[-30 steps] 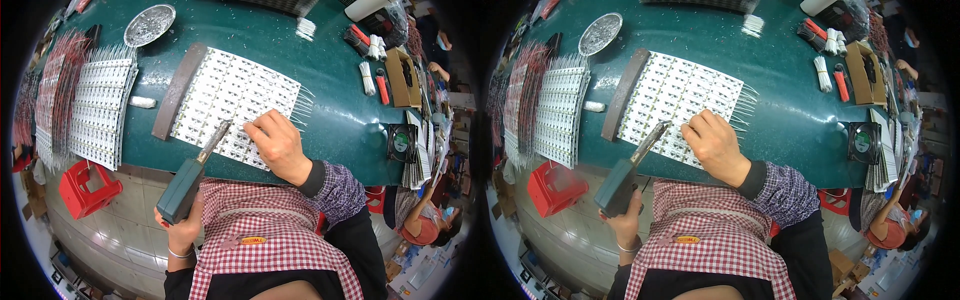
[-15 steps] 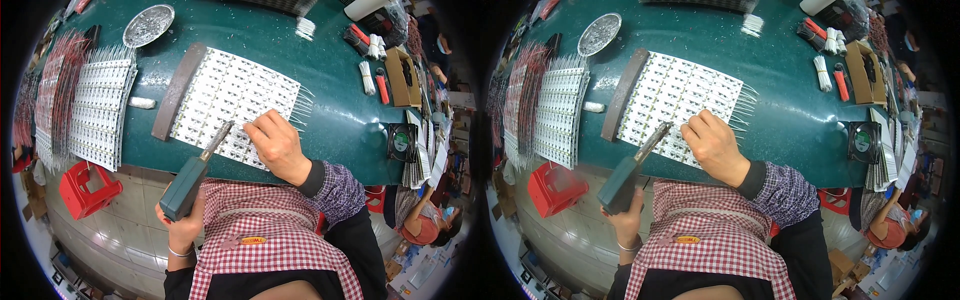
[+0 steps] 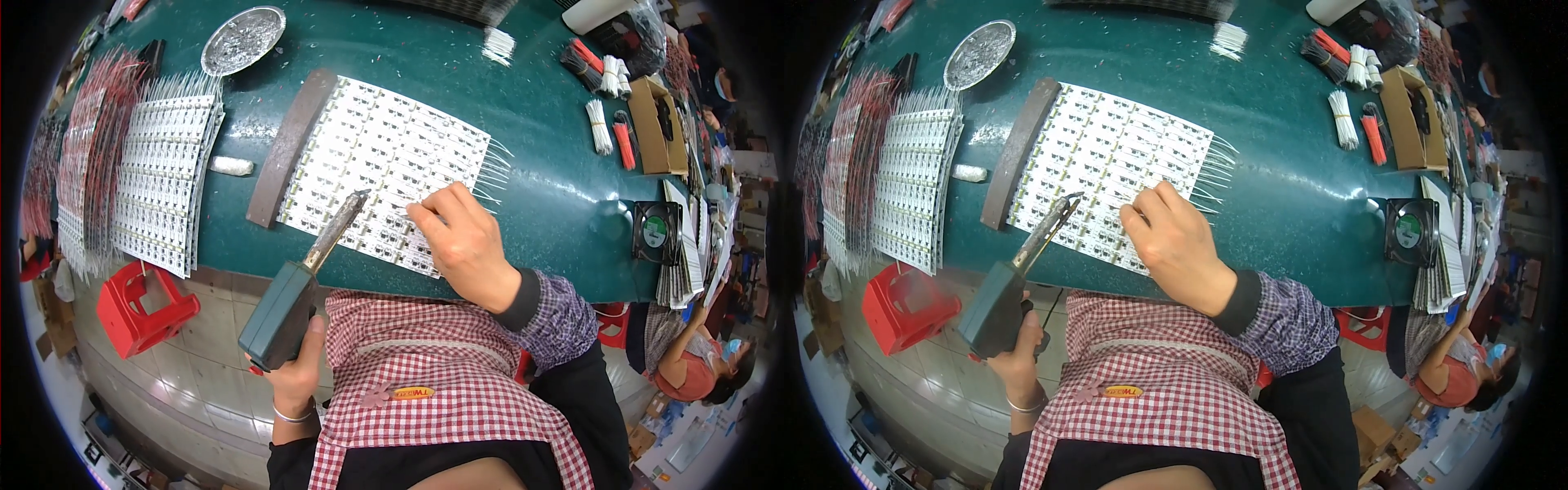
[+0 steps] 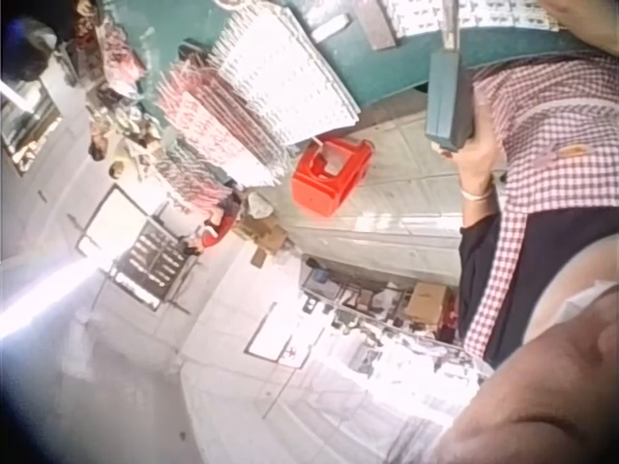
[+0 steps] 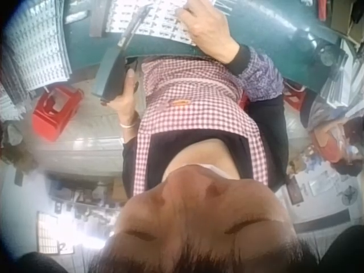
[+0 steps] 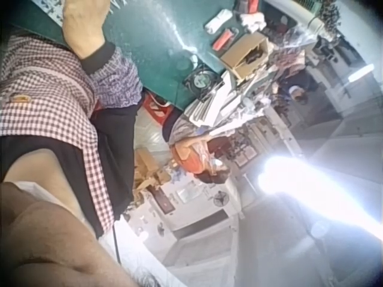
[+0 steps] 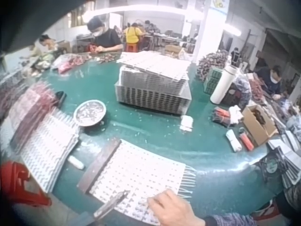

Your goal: The person takes small wires from the workbench and solders them onto the edge of a circuit board panel using a handheld soldering iron.

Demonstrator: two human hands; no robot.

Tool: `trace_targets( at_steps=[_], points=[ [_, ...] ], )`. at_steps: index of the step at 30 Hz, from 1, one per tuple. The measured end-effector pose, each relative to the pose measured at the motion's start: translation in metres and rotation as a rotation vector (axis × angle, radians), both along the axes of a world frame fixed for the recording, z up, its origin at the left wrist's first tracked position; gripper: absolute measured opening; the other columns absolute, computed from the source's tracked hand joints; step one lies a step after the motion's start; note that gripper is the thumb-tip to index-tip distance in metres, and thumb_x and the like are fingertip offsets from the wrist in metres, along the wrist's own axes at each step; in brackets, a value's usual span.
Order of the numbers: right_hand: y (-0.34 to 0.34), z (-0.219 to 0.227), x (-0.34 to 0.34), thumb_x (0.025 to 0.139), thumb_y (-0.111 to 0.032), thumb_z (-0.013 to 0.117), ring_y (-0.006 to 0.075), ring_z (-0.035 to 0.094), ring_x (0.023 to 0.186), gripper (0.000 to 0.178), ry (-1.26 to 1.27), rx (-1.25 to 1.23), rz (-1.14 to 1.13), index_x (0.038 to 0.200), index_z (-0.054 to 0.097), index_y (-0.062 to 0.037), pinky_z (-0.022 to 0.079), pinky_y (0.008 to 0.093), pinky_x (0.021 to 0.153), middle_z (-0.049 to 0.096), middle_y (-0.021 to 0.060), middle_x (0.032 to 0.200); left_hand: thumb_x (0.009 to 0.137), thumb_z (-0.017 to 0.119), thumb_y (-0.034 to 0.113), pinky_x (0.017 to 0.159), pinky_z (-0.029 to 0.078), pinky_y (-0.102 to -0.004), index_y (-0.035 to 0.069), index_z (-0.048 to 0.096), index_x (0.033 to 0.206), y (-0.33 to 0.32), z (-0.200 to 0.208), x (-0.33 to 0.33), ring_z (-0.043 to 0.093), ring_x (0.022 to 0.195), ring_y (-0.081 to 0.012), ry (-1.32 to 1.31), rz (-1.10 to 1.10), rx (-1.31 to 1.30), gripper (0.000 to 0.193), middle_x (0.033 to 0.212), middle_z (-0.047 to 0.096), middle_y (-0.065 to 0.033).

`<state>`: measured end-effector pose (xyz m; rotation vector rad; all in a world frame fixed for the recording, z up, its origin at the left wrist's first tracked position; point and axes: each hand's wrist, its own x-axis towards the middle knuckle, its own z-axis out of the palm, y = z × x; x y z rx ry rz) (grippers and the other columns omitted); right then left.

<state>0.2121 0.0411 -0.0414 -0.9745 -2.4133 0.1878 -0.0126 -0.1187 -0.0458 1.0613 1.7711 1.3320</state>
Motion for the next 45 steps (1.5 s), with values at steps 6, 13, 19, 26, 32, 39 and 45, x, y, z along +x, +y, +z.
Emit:
trace_targets(
  at_steps=[6, 13, 19, 26, 32, 39, 45],
  points=[
    [-0.006, 0.019, -0.006, 0.070, -0.004, 0.064, 0.0238, 0.058, 0.086, 0.028, 0.043, 0.027, 0.002, 0.098, 0.065, 0.0000, 0.048, 0.0347, 0.073, 0.059, 0.0079, 0.089, 0.084, 0.068, -0.008, 0.053, 0.039, -0.0212, -0.005, 0.065, 0.116, -0.004, 0.002, -0.001, 0.052, 0.061, -0.0073, 0.061, -0.009, -0.006, 0.033, 0.084, 0.062, -0.0049],
    [0.003, -0.016, -0.010, 0.073, -0.005, 0.063, 0.0242, 0.059, 0.087, 0.027, 0.089, 0.035, 0.028, 0.100, 0.065, -0.0015, 0.046, 0.0370, 0.080, 0.060, 0.0068, 0.089, 0.079, 0.079, 0.002, 0.066, 0.053, -0.0275, -0.006, 0.071, 0.100, 0.003, 0.014, 0.008, 0.068, 0.075, -0.0151, -0.005, 0.095, -0.034, 0.024, 0.090, 0.073, -0.0103],
    [0.003, -0.017, -0.014, 0.069, 0.004, 0.069, 0.0229, 0.060, 0.079, 0.030, 0.113, 0.059, 0.020, 0.099, 0.069, -0.0038, 0.046, 0.0356, 0.071, 0.062, 0.0044, 0.084, 0.077, 0.079, 0.001, 0.060, 0.052, -0.0281, -0.005, 0.072, 0.094, 0.005, 0.009, 0.006, 0.067, 0.068, -0.0139, 0.079, 0.045, -0.005, 0.019, 0.083, 0.072, -0.0097],
    [0.004, -0.018, -0.013, 0.069, 0.002, 0.070, 0.0224, 0.060, 0.080, 0.031, 0.104, 0.062, 0.023, 0.099, 0.069, -0.0036, 0.047, 0.0357, 0.072, 0.062, 0.0038, 0.084, 0.075, 0.076, -0.002, 0.058, 0.052, -0.0283, -0.005, 0.070, 0.092, 0.014, 0.010, 0.005, 0.067, 0.065, -0.0183, 0.131, -0.032, 0.059, 0.019, 0.081, 0.069, -0.0103],
    [0.004, -0.019, -0.014, 0.069, 0.001, 0.070, 0.0217, 0.059, 0.080, 0.030, 0.096, 0.066, 0.017, 0.099, 0.069, -0.0038, 0.046, 0.0357, 0.072, 0.062, 0.0034, 0.083, 0.076, 0.073, -0.004, 0.059, 0.051, -0.0282, -0.006, 0.068, 0.093, 0.016, 0.013, 0.003, 0.067, 0.066, -0.0190, 0.160, -0.101, 0.027, 0.018, 0.082, 0.067, -0.0114],
    [0.004, -0.019, -0.014, 0.070, 0.000, 0.070, 0.0215, 0.059, 0.079, 0.028, 0.094, 0.064, 0.020, 0.098, 0.069, -0.0039, 0.046, 0.0353, 0.071, 0.061, 0.0032, 0.083, 0.075, 0.071, -0.006, 0.055, 0.048, -0.0288, -0.005, 0.068, 0.090, 0.019, 0.017, 0.002, 0.063, 0.062, -0.0200, 0.205, -0.150, 0.008, 0.015, 0.079, 0.065, -0.0106],
    [0.005, -0.018, -0.014, 0.071, 0.001, 0.069, 0.0216, 0.059, 0.079, 0.028, 0.087, 0.060, 0.017, 0.098, 0.069, -0.0039, 0.046, 0.0347, 0.070, 0.061, 0.0035, 0.082, 0.074, 0.074, -0.003, 0.060, 0.052, -0.0282, -0.005, 0.070, 0.094, 0.010, 0.013, 0.003, 0.068, 0.067, -0.0199, 0.191, -0.066, -0.016, 0.020, 0.084, 0.069, -0.0119]
  ],
)
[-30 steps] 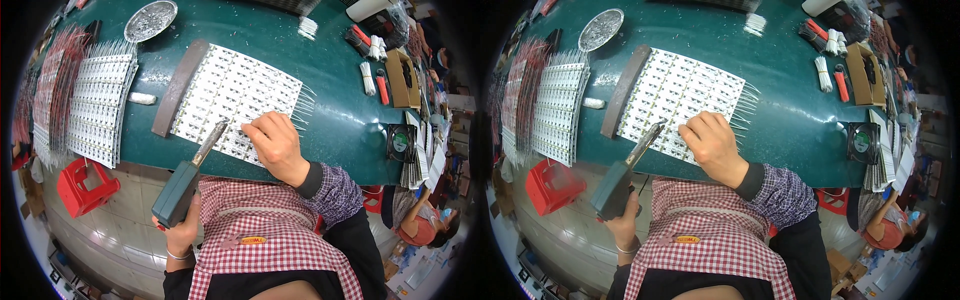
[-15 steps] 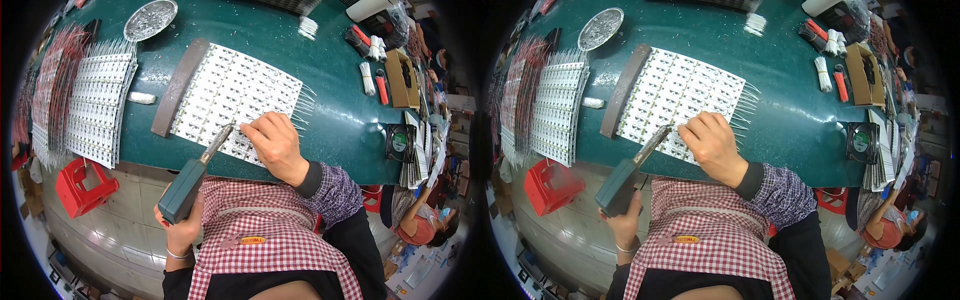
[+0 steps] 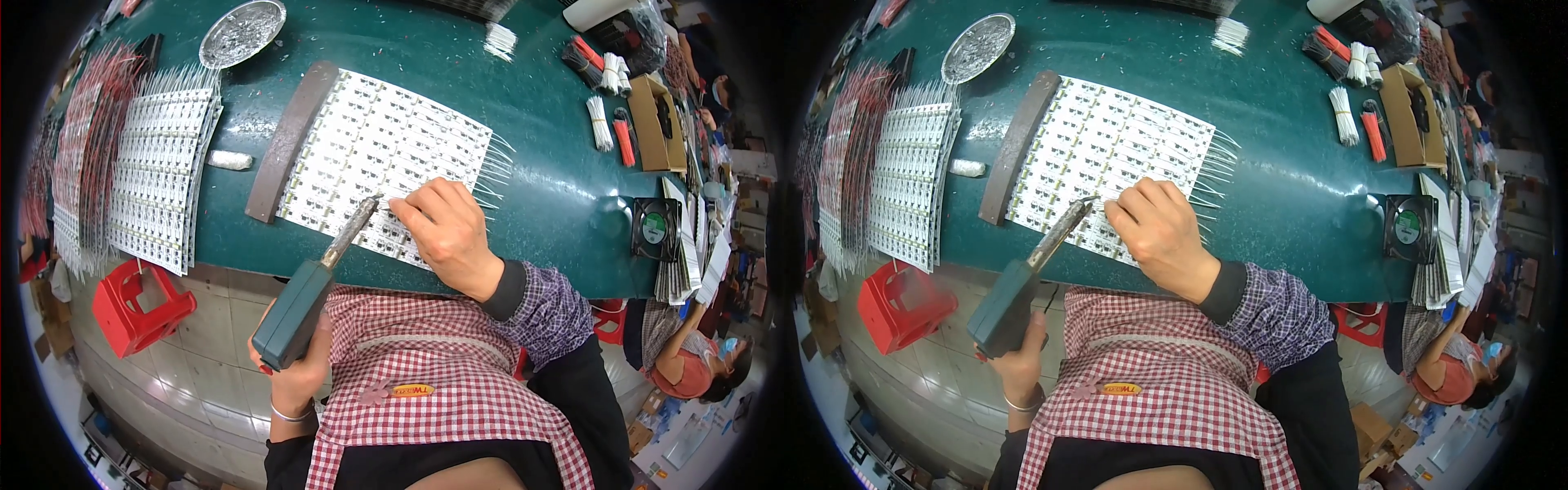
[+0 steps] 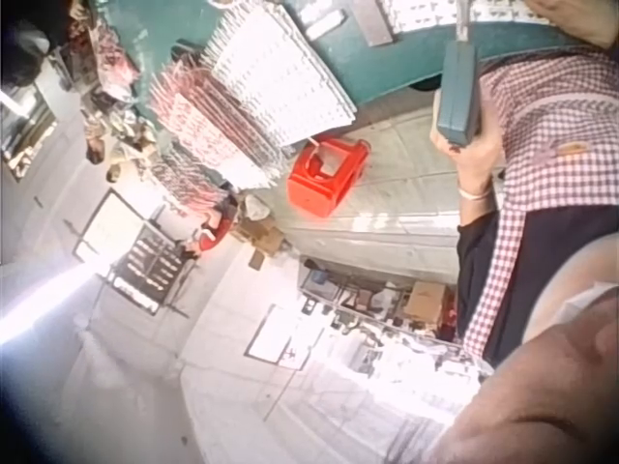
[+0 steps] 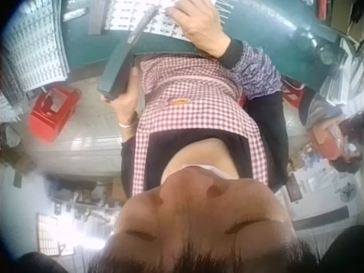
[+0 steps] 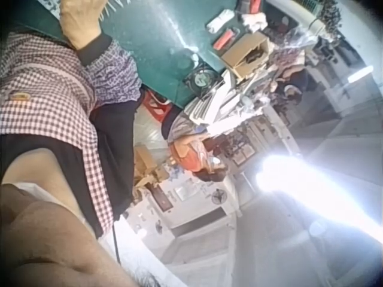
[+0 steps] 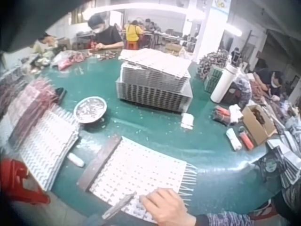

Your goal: The person takes small wires from the workbench and solders them onto the edge of a circuit board panel using a handheld soldering iron.

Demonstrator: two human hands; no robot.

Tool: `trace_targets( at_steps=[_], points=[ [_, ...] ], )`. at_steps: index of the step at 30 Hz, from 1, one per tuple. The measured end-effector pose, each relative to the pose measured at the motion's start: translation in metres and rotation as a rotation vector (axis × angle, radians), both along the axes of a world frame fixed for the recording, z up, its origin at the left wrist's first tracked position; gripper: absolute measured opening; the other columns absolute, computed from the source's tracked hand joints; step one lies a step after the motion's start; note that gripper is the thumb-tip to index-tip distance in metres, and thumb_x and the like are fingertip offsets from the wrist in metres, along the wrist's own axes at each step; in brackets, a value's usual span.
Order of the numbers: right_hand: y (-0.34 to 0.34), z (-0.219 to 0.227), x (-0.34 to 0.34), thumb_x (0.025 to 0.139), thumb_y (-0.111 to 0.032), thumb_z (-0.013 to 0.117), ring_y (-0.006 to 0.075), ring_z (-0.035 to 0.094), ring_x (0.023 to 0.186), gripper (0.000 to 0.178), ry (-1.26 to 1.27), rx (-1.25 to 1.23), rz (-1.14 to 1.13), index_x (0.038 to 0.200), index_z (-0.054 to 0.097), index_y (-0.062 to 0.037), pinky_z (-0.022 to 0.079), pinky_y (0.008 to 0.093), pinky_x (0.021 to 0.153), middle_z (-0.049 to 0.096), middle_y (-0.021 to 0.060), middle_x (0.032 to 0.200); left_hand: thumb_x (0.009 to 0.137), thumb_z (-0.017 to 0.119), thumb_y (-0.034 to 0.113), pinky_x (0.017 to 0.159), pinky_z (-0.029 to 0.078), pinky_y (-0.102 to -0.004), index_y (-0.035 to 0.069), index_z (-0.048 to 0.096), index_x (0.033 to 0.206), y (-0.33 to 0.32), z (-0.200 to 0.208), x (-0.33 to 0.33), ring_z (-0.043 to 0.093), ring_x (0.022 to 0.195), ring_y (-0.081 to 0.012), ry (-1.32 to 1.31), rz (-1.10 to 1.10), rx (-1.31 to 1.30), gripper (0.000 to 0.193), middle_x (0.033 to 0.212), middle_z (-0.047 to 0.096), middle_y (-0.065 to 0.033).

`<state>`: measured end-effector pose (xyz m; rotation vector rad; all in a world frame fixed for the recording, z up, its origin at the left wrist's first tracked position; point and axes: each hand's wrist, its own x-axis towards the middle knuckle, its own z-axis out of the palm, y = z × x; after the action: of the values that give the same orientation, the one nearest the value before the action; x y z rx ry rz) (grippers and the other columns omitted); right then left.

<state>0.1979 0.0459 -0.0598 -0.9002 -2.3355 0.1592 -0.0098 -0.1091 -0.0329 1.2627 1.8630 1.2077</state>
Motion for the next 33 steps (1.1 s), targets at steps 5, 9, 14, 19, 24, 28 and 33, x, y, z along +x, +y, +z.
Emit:
trace_targets(
  at_steps=[5, 9, 14, 19, 24, 28, 33],
  points=[
    [-0.001, 0.001, 0.001, 0.070, 0.002, 0.069, 0.0218, 0.059, 0.078, 0.028, 0.011, 0.011, -0.002, 0.097, 0.069, -0.0036, 0.046, 0.0347, 0.068, 0.061, 0.0038, 0.082, 0.082, 0.075, -0.002, 0.058, 0.047, -0.0245, -0.004, 0.068, 0.107, -0.008, -0.005, -0.001, 0.060, 0.068, -0.0099, -0.041, -0.012, 0.063, 0.027, 0.088, 0.068, -0.0046],
    [-0.001, 0.001, 0.001, 0.068, 0.003, 0.069, 0.0222, 0.058, 0.077, 0.029, 0.005, 0.002, -0.008, 0.096, 0.069, -0.0035, 0.046, 0.0351, 0.067, 0.061, 0.0040, 0.081, 0.075, 0.078, 0.001, 0.059, 0.053, -0.0273, -0.005, 0.073, 0.096, -0.002, -0.002, 0.002, 0.070, 0.065, -0.0181, 0.023, 0.031, 0.117, 0.022, 0.081, 0.073, -0.0115],
    [-0.014, 0.021, 0.010, 0.066, 0.005, 0.068, 0.0226, 0.057, 0.075, 0.032, -0.032, -0.032, -0.052, 0.096, 0.069, -0.0034, 0.043, 0.0358, 0.064, 0.059, 0.0046, 0.079, 0.076, 0.078, 0.002, 0.058, 0.053, -0.0275, -0.005, 0.073, 0.095, -0.005, 0.000, 0.003, 0.070, 0.066, -0.0164, -0.039, 0.099, 0.077, 0.021, 0.081, 0.073, -0.0112],
    [-0.014, 0.021, 0.006, 0.069, -0.002, 0.064, 0.0219, 0.056, 0.081, 0.027, 0.000, -0.005, -0.011, 0.096, 0.067, -0.0027, 0.044, 0.0352, 0.071, 0.054, 0.0050, 0.079, 0.076, 0.078, 0.001, 0.058, 0.052, -0.0272, -0.005, 0.073, 0.094, -0.002, 0.002, 0.003, 0.069, 0.065, -0.0147, -0.029, 0.079, 0.106, 0.020, 0.080, 0.073, -0.0107],
    [-0.012, 0.002, 0.005, 0.071, -0.003, 0.064, 0.0217, 0.056, 0.080, 0.025, -0.004, -0.001, -0.007, 0.096, 0.066, -0.0030, 0.043, 0.0348, 0.071, 0.054, 0.0047, 0.079, 0.076, 0.077, -0.002, 0.059, 0.052, -0.0266, -0.006, 0.071, 0.093, -0.002, 0.002, 0.002, 0.069, 0.067, -0.0157, -0.039, 0.029, 0.067, 0.019, 0.082, 0.072, -0.0108],
    [-0.011, 0.003, 0.001, 0.065, 0.005, 0.070, 0.0214, 0.057, 0.075, 0.033, 0.022, -0.017, -0.009, 0.097, 0.070, -0.0044, 0.044, 0.0349, 0.066, 0.058, 0.0033, 0.077, 0.076, 0.075, -0.004, 0.059, 0.052, -0.0267, -0.007, 0.069, 0.093, -0.003, 0.000, 0.000, 0.068, 0.067, -0.0176, -0.059, 0.008, 0.058, 0.019, 0.084, 0.070, -0.0109],
    [-0.011, 0.002, 0.002, 0.069, 0.000, 0.066, 0.0217, 0.056, 0.078, 0.027, 0.000, -0.016, 0.001, 0.096, 0.068, -0.0037, 0.044, 0.0343, 0.068, 0.056, 0.0041, 0.079, 0.074, 0.073, -0.006, 0.060, 0.051, -0.0283, -0.006, 0.068, 0.091, -0.005, -0.003, -0.001, 0.067, 0.067, -0.0199, -0.024, -0.026, 0.018, 0.017, 0.082, 0.068, -0.0116]
  ],
)
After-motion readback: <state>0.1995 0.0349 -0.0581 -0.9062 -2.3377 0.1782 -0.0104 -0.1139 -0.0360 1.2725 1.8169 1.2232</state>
